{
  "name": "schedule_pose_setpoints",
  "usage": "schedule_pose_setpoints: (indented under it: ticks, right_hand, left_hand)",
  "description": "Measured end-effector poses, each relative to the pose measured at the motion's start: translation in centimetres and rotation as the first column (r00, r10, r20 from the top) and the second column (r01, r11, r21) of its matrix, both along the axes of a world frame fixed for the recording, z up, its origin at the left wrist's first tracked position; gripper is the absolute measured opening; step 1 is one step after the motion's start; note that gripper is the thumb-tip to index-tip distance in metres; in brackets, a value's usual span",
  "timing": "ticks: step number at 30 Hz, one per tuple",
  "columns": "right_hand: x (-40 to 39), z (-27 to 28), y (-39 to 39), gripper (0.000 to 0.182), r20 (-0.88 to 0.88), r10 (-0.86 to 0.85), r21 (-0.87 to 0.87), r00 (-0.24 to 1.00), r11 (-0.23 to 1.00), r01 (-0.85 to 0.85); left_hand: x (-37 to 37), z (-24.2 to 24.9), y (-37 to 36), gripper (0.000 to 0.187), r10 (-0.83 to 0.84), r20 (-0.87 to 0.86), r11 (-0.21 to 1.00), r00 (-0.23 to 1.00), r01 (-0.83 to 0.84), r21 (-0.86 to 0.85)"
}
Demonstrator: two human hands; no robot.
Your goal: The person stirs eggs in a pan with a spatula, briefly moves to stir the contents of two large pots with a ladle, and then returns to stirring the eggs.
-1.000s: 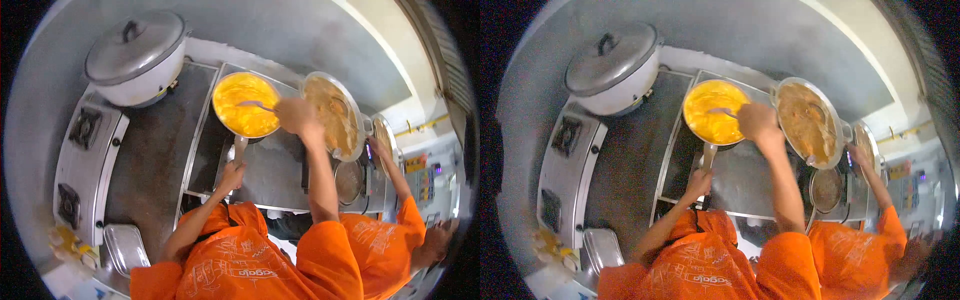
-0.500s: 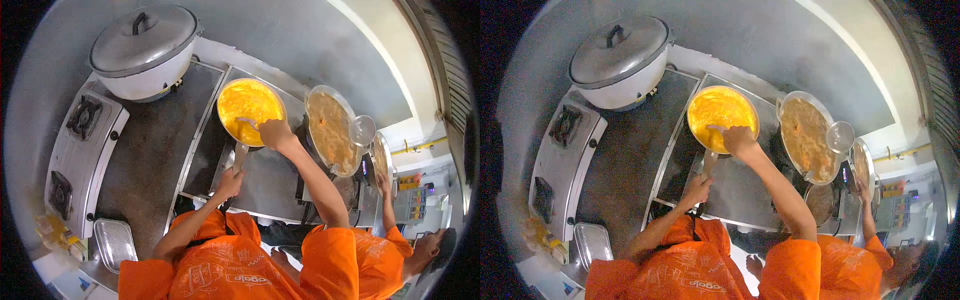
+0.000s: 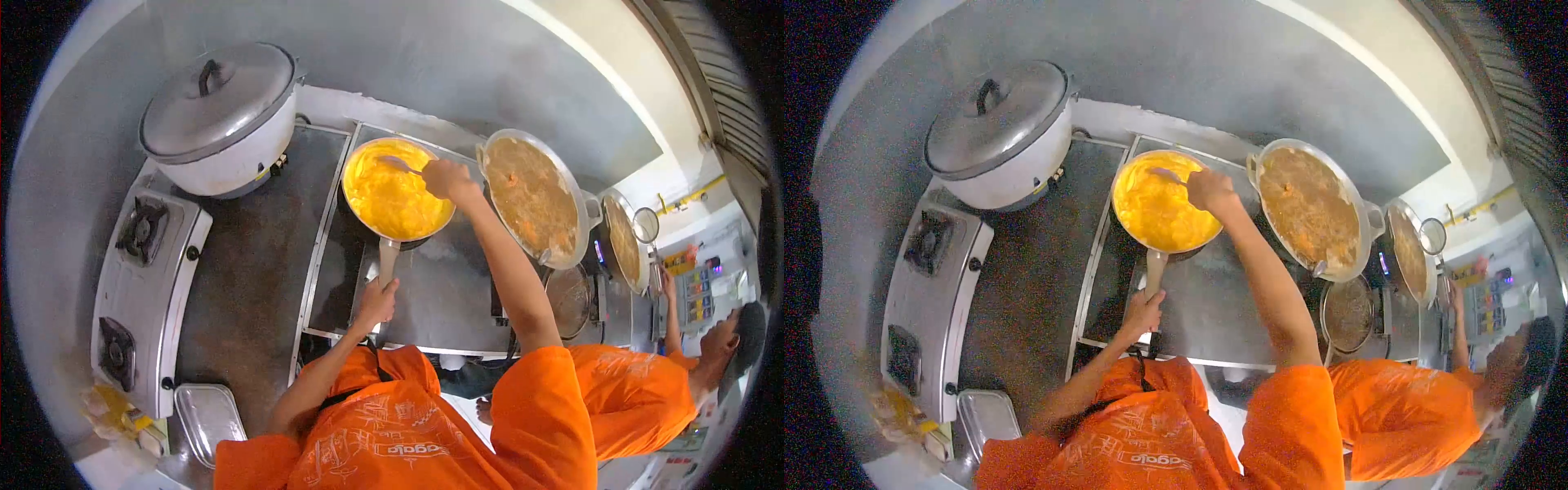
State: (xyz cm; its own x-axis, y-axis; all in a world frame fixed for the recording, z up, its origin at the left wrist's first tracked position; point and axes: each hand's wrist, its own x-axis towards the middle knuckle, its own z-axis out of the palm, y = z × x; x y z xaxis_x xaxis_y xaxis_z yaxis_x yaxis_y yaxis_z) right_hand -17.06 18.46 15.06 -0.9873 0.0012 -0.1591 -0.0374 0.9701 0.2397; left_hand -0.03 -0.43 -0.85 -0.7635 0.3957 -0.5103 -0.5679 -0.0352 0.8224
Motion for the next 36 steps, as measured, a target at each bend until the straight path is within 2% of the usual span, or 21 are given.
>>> schedule_pose_setpoints:
  ticks: [1,3,5,6,8,9,11,13,14,15,18,20,21,23,27,29,31,33,34,35,36]
  right_hand:
    - [0.1,0.6,1.2,0.023,0.030,0.025,-0.033,0.999,0.999,-0.024]
    - [0.6,1.7,3.9,0.026,0.169,0.227,0.099,0.959,0.964,-0.246]
    - [4.3,6.9,2.5,0.027,0.154,0.199,-0.042,0.968,0.980,-0.195]
    - [4.4,5.1,4.9,0.027,0.123,0.187,-0.198,0.975,0.967,-0.160]
    - [6.9,9.2,1.5,0.029,0.288,0.121,-0.296,0.950,0.955,-0.032]
    - [7.0,8.1,1.6,0.029,0.286,0.128,-0.300,0.950,0.953,-0.038]
    - [6.4,5.1,2.6,0.032,0.252,0.376,-0.510,0.891,0.835,-0.208]
    - [5.5,3.2,0.5,0.034,0.244,0.387,-0.482,0.889,0.844,-0.235]
    - [5.3,3.8,-1.8,0.035,0.294,0.298,-0.397,0.908,0.903,-0.167]
    - [4.4,2.1,-2.2,0.034,0.244,0.332,-0.425,0.911,0.881,-0.208]
    - [1.6,-0.6,-5.0,0.032,0.239,0.274,-0.379,0.932,0.910,-0.170]
    - [0.9,-1.0,-6.6,0.031,0.159,0.089,-0.391,0.983,0.920,-0.020]
    - [1.1,-0.6,-7.4,0.031,0.156,0.084,-0.395,0.984,0.919,-0.016]
    - [2.2,1.1,-8.8,0.030,0.091,-0.107,-0.448,0.990,0.884,0.137]
    - [0.8,-2.5,-7.0,0.029,0.069,-0.200,-0.392,0.977,0.896,0.211]
    - [-0.7,-5.5,-3.2,0.027,0.016,-0.215,-0.365,0.977,0.908,0.206]
    - [-2.5,-8.6,2.4,0.026,0.007,-0.080,-0.257,0.997,0.963,0.080]
    - [-0.8,-3.9,4.3,0.026,0.074,0.060,-0.057,0.995,0.997,-0.056]
    - [0.5,-0.7,5.2,0.027,0.106,0.154,-0.132,0.982,0.981,-0.140]
    - [2.9,2.7,5.0,0.027,0.058,0.149,-0.264,0.987,0.956,-0.129]
    - [5.6,7.9,2.0,0.029,0.114,0.194,-0.129,0.974,0.975,-0.179]
  left_hand:
    - [0.1,-0.5,0.0,0.027,0.005,-0.045,1.000,0.999,-0.006,-0.016]
    - [-0.3,-1.0,0.5,0.029,0.039,-0.086,0.999,0.996,-0.040,-0.010]
    - [0.0,-0.8,0.5,0.029,0.024,-0.062,0.997,0.998,-0.028,-0.071]
    - [0.1,-0.5,0.4,0.029,0.040,-0.055,0.997,0.998,-0.044,-0.069]
    - [0.1,0.1,0.3,0.024,-0.010,-0.122,0.992,0.993,-0.006,-0.123]
    - [0.1,0.1,0.2,0.024,-0.004,-0.123,0.992,0.992,-0.012,-0.127]
    - [0.1,0.1,0.3,0.025,-0.022,-0.197,0.984,0.980,-0.013,-0.177]
    - [0.1,-0.1,0.5,0.025,-0.010,-0.151,0.986,0.989,-0.016,-0.168]
    - [0.0,-0.3,0.5,0.026,0.005,-0.101,0.987,0.995,-0.021,-0.157]
    - [0.0,-1.0,0.7,0.026,-0.003,-0.107,0.987,0.994,-0.015,-0.163]
    - [-0.3,-2.2,0.8,0.026,-0.032,-0.231,0.984,0.973,-0.010,-0.179]
    - [-0.3,-1.8,0.7,0.030,-0.071,-0.247,0.968,0.966,0.007,-0.250]
    - [-0.2,-1.0,0.6,0.030,-0.078,-0.249,0.967,0.965,0.012,-0.253]
    - [0.1,0.9,0.4,0.029,-0.024,-0.191,0.976,0.981,-0.018,-0.215]
    - [0.0,0.0,0.4,0.029,-0.014,-0.163,0.982,0.986,-0.018,-0.190]
    - [-0.1,0.0,0.2,0.028,-0.053,-0.192,0.978,0.980,0.013,-0.208]
    - [0.1,0.7,0.0,0.028,-0.040,-0.161,0.983,0.986,0.010,-0.182]
    - [-0.2,0.8,0.1,0.029,-0.007,-0.122,0.990,0.992,-0.010,-0.139]
    - [-0.2,0.5,0.1,0.029,-0.014,-0.142,0.986,0.990,-0.011,-0.169]
    - [0.0,0.0,0.3,0.030,-0.018,-0.158,0.980,0.987,-0.014,-0.199]
    - [0.1,-0.7,0.4,0.030,0.006,-0.144,0.982,0.989,-0.033,-0.185]
